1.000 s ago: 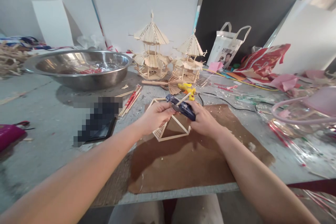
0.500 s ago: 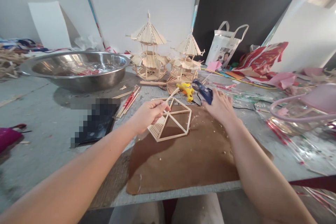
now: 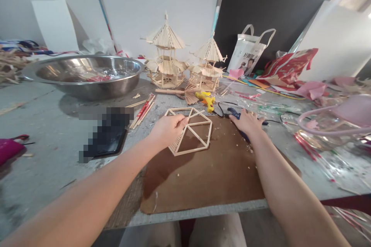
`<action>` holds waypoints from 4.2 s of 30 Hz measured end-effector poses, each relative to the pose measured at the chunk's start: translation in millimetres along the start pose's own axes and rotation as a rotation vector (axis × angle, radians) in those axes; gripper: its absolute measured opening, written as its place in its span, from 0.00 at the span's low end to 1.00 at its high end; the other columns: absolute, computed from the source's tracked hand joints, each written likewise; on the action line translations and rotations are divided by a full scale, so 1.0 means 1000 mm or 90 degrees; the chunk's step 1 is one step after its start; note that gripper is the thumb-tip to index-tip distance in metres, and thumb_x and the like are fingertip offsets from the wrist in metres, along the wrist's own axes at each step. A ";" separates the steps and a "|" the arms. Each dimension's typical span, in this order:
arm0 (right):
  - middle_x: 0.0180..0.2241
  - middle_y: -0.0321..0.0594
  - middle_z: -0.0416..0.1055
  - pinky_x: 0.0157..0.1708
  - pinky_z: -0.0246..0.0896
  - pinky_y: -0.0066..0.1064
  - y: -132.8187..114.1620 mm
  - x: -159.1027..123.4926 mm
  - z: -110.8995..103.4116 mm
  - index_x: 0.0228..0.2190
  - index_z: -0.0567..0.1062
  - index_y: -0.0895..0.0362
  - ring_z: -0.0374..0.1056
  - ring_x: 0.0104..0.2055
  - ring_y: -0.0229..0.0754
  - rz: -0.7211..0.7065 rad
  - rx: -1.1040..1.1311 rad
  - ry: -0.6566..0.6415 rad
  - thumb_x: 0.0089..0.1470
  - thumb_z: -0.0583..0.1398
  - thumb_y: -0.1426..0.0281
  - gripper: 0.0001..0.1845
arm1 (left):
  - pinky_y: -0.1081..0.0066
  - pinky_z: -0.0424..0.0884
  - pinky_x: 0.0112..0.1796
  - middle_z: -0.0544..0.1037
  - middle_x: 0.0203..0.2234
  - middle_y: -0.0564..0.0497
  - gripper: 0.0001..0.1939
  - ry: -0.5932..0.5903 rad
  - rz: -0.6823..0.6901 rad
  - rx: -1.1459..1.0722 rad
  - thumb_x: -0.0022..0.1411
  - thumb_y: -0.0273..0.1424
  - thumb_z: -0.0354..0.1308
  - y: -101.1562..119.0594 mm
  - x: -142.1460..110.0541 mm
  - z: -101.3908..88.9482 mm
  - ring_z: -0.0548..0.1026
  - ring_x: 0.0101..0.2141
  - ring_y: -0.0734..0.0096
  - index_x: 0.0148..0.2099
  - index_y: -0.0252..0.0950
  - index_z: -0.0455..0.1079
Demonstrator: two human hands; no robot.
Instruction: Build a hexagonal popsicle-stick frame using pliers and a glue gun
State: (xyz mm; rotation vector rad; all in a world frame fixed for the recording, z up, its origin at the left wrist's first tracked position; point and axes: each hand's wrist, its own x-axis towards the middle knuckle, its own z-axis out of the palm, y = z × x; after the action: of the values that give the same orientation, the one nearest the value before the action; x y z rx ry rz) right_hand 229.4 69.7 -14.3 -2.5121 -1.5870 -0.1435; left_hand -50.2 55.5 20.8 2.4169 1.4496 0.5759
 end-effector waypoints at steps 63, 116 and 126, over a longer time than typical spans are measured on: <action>0.27 0.37 0.66 0.32 0.55 0.27 -0.055 -0.051 -0.029 0.26 0.74 0.59 0.62 0.29 0.34 -0.543 0.412 -0.265 0.48 0.57 0.71 0.06 | 0.74 0.57 0.26 0.74 0.23 0.51 0.16 -0.324 -0.019 -0.030 0.49 0.41 0.53 0.003 0.007 -0.005 0.67 0.25 0.73 0.33 0.33 0.73; 0.27 0.35 0.71 0.31 0.56 0.25 -0.054 -0.054 -0.028 0.28 0.76 0.58 0.65 0.30 0.35 -0.547 0.379 -0.438 0.43 0.58 0.71 0.08 | 0.75 0.58 0.24 0.77 0.25 0.53 0.12 -0.344 0.012 0.009 0.46 0.39 0.55 0.015 0.002 0.010 0.69 0.24 0.74 0.30 0.39 0.75; 0.25 0.35 0.69 0.30 0.55 0.25 -0.056 -0.055 -0.025 0.27 0.77 0.57 0.64 0.29 0.35 -0.594 0.324 -0.408 0.43 0.58 0.70 0.08 | 0.75 0.58 0.26 0.77 0.24 0.53 0.11 -0.350 0.020 -0.006 0.46 0.38 0.56 0.012 0.004 0.012 0.70 0.25 0.74 0.30 0.39 0.75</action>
State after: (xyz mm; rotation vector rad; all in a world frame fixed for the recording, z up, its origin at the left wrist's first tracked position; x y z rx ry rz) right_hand 155.4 39.7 6.1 -1.3291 -2.4919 0.9047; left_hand -33.9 53.2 16.2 2.3321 1.1659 -0.0825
